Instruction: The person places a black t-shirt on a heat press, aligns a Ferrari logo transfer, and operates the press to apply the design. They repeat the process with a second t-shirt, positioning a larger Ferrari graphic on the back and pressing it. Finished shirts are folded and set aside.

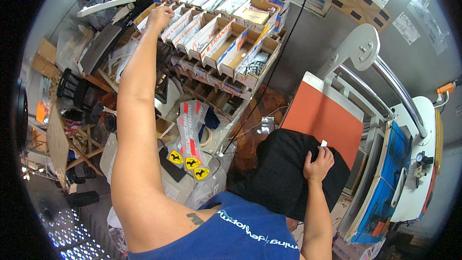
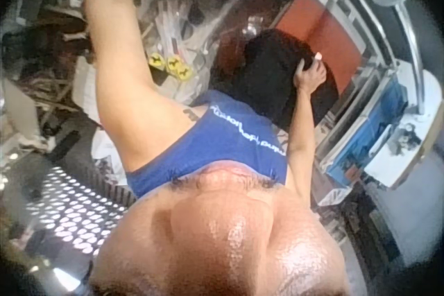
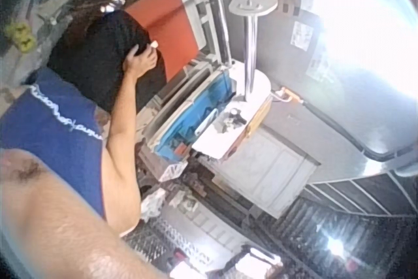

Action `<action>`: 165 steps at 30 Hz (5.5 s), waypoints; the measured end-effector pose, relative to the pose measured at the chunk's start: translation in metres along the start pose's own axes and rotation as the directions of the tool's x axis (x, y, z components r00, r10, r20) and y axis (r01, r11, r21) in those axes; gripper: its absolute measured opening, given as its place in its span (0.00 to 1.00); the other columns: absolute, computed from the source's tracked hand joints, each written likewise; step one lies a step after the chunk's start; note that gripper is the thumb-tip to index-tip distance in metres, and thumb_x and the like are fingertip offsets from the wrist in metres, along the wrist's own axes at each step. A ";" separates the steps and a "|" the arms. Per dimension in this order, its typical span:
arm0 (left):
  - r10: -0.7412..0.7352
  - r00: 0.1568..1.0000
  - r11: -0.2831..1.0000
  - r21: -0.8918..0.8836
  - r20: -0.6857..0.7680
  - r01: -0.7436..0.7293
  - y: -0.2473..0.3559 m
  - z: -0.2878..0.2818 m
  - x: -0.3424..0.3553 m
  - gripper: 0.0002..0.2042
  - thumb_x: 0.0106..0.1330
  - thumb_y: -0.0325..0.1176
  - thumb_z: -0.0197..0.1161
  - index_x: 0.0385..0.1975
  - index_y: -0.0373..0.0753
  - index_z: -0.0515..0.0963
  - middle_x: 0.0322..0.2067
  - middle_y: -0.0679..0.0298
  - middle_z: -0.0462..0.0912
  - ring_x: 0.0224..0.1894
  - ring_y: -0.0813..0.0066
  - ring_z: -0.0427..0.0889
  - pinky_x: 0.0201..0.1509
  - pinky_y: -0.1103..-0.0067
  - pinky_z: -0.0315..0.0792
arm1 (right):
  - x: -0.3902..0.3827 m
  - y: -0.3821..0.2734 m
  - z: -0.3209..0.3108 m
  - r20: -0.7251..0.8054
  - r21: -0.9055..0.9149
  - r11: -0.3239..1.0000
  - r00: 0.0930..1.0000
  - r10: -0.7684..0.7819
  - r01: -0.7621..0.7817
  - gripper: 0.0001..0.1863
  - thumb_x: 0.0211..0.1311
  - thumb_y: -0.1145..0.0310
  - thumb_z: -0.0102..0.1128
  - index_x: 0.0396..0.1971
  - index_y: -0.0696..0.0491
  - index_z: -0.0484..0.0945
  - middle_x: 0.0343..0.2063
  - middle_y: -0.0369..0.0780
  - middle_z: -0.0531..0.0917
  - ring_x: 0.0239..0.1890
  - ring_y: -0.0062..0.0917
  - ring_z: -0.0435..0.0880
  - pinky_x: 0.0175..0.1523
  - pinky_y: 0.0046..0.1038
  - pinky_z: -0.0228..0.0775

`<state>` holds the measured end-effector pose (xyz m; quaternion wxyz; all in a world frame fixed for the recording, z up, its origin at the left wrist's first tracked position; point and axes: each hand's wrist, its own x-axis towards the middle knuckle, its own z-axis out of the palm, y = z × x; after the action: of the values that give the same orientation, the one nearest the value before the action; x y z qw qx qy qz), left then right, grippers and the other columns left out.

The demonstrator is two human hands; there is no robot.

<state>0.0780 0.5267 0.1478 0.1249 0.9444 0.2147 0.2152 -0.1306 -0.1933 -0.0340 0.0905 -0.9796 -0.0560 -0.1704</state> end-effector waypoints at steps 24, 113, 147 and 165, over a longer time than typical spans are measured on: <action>-0.246 0.968 0.962 -0.110 0.037 0.249 -0.020 -0.021 0.007 0.11 0.59 0.44 0.75 0.33 0.45 0.90 0.33 0.56 0.90 0.44 0.61 0.90 0.53 0.69 0.79 | 0.000 0.001 0.000 -0.003 -0.007 1.000 1.000 0.005 -0.005 0.23 0.62 0.57 0.65 0.53 0.54 0.77 0.56 0.46 0.76 0.63 0.43 0.71 0.70 0.46 0.57; 0.766 0.638 0.580 -0.518 0.082 -0.629 0.385 0.144 -0.519 0.16 0.60 0.29 0.67 0.49 0.42 0.83 0.54 0.61 0.82 0.64 0.54 0.74 0.69 0.56 0.65 | -0.034 0.063 -0.026 -0.086 0.251 0.958 0.989 -0.119 0.137 0.17 0.55 0.67 0.68 0.46 0.52 0.83 0.52 0.39 0.82 0.58 0.38 0.75 0.61 0.46 0.63; 0.894 0.277 -0.197 0.248 -0.351 0.949 0.397 -0.202 -0.666 0.14 0.56 0.25 0.65 0.42 0.29 0.78 0.29 0.60 0.77 0.27 0.59 0.76 0.31 0.69 0.71 | -0.145 0.375 -0.303 -0.320 -0.171 0.785 0.787 0.527 -0.595 0.32 0.66 0.36 0.59 0.44 0.55 0.87 0.45 0.51 0.88 0.52 0.47 0.85 0.57 0.42 0.74; 0.917 0.389 -0.302 -0.482 0.091 0.822 0.283 -0.154 -0.650 0.24 0.55 0.31 0.71 0.52 0.32 0.74 0.30 0.64 0.72 0.32 0.74 0.71 0.37 0.77 0.63 | -0.113 0.093 -0.251 -0.602 -0.168 0.978 0.798 -0.003 -0.123 0.56 0.36 0.39 0.83 0.66 0.48 0.66 0.67 0.55 0.64 0.71 0.55 0.58 0.68 0.58 0.51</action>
<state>-0.4234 0.0019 0.1467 0.8798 0.2584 -0.2857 -0.2784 -0.3051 -0.3422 0.1450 0.0109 -0.8807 0.0238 -0.4730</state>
